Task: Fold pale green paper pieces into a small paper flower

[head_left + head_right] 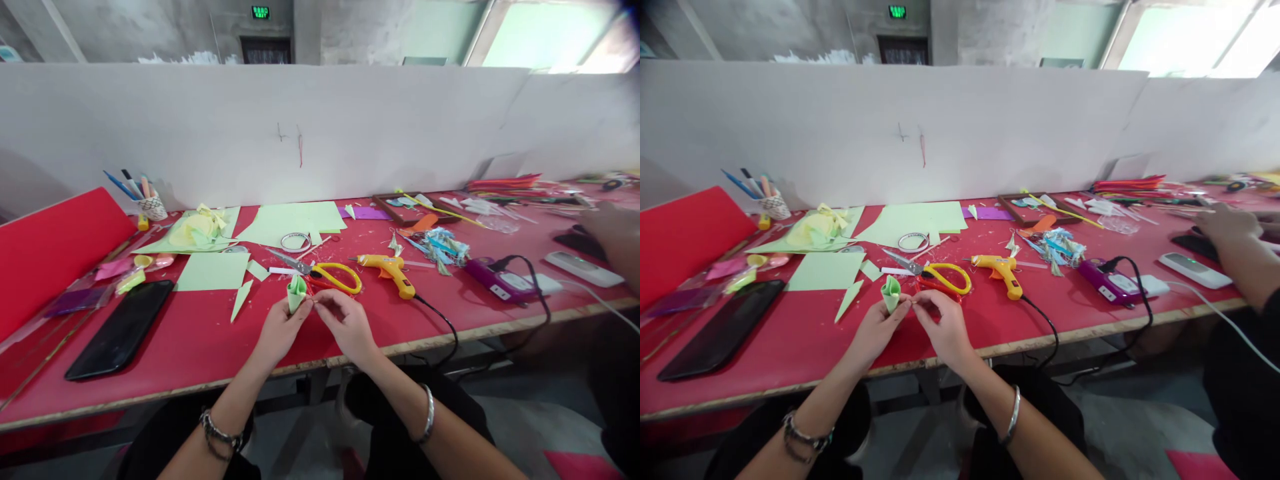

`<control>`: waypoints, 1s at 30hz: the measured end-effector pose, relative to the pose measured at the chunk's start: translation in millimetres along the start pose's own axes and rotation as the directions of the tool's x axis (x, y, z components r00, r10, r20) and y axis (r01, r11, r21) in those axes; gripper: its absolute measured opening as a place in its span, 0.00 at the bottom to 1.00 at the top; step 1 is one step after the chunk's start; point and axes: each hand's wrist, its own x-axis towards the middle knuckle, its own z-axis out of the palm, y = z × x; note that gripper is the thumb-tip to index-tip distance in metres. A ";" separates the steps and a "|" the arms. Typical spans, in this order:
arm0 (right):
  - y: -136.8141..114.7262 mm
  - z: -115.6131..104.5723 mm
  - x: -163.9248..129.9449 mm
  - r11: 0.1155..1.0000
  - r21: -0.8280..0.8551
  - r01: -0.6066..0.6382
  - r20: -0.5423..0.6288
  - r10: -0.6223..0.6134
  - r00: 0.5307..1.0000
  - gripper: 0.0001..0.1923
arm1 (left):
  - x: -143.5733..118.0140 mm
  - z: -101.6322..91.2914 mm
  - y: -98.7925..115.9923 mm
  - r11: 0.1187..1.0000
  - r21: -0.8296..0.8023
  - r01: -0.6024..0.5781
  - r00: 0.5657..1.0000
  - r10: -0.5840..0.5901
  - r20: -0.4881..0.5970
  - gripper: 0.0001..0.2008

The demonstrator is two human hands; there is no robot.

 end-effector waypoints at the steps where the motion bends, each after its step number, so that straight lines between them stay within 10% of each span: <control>1: -0.6 0.0 0.0 1.000 0.000 0.008 0.013 -0.008 1.000 0.07 | -0.2 0.0 0.4 1.000 -0.005 0.003 1.000 -0.003 -0.003 0.17; 30: -5.3 -0.9 -0.1 0.998 -0.020 0.053 -0.038 -0.054 0.998 0.04 | -1.1 0.8 -0.3 1.000 -0.029 -0.003 1.000 0.004 0.023 0.18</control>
